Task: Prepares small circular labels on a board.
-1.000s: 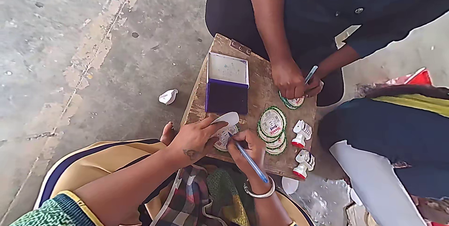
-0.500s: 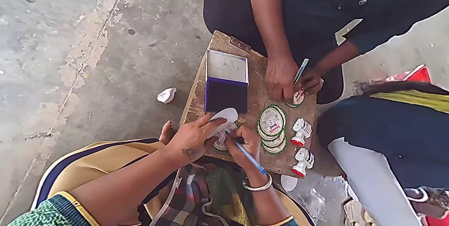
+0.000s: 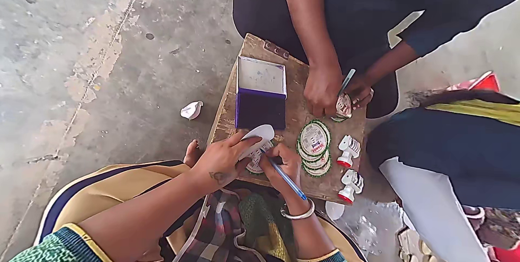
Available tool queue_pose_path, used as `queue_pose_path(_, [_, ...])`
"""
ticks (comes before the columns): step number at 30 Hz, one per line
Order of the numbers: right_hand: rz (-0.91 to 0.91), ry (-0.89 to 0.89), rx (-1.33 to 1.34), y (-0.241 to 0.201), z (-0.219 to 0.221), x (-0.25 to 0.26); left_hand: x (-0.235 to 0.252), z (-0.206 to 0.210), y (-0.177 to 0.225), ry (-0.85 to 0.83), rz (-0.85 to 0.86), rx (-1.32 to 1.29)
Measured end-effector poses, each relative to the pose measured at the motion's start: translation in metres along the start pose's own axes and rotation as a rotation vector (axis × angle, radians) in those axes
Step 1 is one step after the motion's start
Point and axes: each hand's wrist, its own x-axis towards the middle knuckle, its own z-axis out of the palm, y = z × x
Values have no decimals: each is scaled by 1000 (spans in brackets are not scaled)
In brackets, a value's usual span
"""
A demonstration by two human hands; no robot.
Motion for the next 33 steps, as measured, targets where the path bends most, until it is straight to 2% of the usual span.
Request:
queue_pose_path(16, [44, 6, -13, 0, 0, -1, -1, 1, -1, 4, 15, -3])
queue_pose_path(20, [21, 32, -19, 0, 1, 1, -2, 2, -4, 22, 64, 14])
queue_pose_path(25, [-96, 108, 191, 3, -5, -6, -4, -1, -6, -24, 199, 56])
queue_pose_path(29, [-86, 124, 319, -4, -10, -14, -5, -1, -9, -36, 313, 105])
queue_pose_path(33, [-38, 122, 386, -12, -21, -16, -4, 0, -9, -3, 267, 44])
